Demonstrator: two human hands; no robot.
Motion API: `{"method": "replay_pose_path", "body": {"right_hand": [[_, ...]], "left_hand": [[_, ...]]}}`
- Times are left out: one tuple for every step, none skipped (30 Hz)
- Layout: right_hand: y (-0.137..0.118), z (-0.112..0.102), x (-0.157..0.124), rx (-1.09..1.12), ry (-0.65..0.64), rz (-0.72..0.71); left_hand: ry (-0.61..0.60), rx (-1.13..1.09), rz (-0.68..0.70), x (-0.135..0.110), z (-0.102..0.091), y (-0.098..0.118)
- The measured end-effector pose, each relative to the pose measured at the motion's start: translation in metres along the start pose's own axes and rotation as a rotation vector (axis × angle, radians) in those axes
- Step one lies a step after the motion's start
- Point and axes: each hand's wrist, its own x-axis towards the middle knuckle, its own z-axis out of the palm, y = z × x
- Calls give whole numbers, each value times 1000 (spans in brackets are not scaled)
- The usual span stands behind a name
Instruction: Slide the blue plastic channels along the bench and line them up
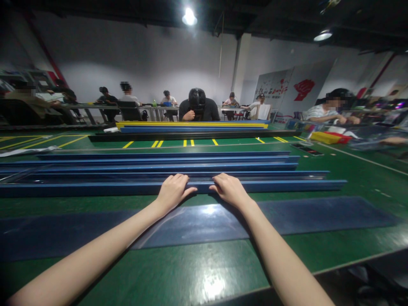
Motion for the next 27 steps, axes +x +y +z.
{"method": "replay_pose_path", "body": {"right_hand": [[0, 0, 0, -4, -1, 2], [0, 0, 0, -8, -2, 3], [0, 0, 0, -11, -3, 6], [0, 0, 0, -13, -4, 8], [0, -1, 0, -14, -5, 9], [-1, -1, 0, -14, -6, 9], [-1, -1, 0, -15, -7, 8], [-1, -1, 0, -15, -8, 7], [-1, -2, 0, -16, -10, 5], [-1, -2, 0, -18, -13, 1], [0, -2, 0, -20, -17, -1], [0, -2, 0, -25, -21, -3], [0, -2, 0, -30, -26, -3], [0, -2, 0, -36, -32, -3], [0, -2, 0, -41, -37, 0], [0, -2, 0, -44, -41, 5], [0, -2, 0, -45, -46, 10], [0, -2, 0, -44, -51, 13], [0, -2, 0, -43, -54, 16], [0, -3, 0, -41, -57, 19], [0, -3, 0, -40, -59, 20], [0, -3, 0, -40, -60, 22], [0, -3, -1, -40, -61, 24], [0, -3, -1, -41, -61, 25], [0, -3, -1, -43, -63, 24], [0, -3, -1, -45, -63, 23], [0, -3, -1, -46, -63, 20]], "left_hand": [[-3, 0, -2, 0, 0, 0], [-6, -1, -4, 0, 0, 0], [-9, -2, -6, 0, 0, 0], [-12, -4, -7, 0, 0, 0], [-15, -6, -8, 0, 0, 0], [-17, -7, -8, 0, 1, 0], [-17, -9, -8, 0, 1, 0], [-18, -11, -6, 0, 1, 0], [-18, -12, -4, 0, 1, 0], [-15, -12, -2, 0, 1, 0], [-13, -12, 1, 0, 1, 0], [-10, -13, 4, 0, 0, 0], [-6, -15, 7, -1, 0, -1], [-3, -19, 11, -1, 0, -1], [-1, -25, 15, -1, 0, -1], [0, -31, 19, -1, 1, -1], [-1, -37, 22, -1, 1, -1], [-3, -41, 24, -1, 0, -1], [-6, -45, 27, -1, 0, -1], [-10, -47, 29, 0, 0, -1], [-13, -47, 31, 0, 0, -1], [-15, -48, 34, 0, 0, -1], [-16, -46, 36, 0, 0, -1], [-16, -43, 37, 0, -1, -1], [-16, -38, 39, 0, -1, -1], [-16, -31, 39, 0, -1, -1], [-16, -25, 39, 0, -1, -1]]}}
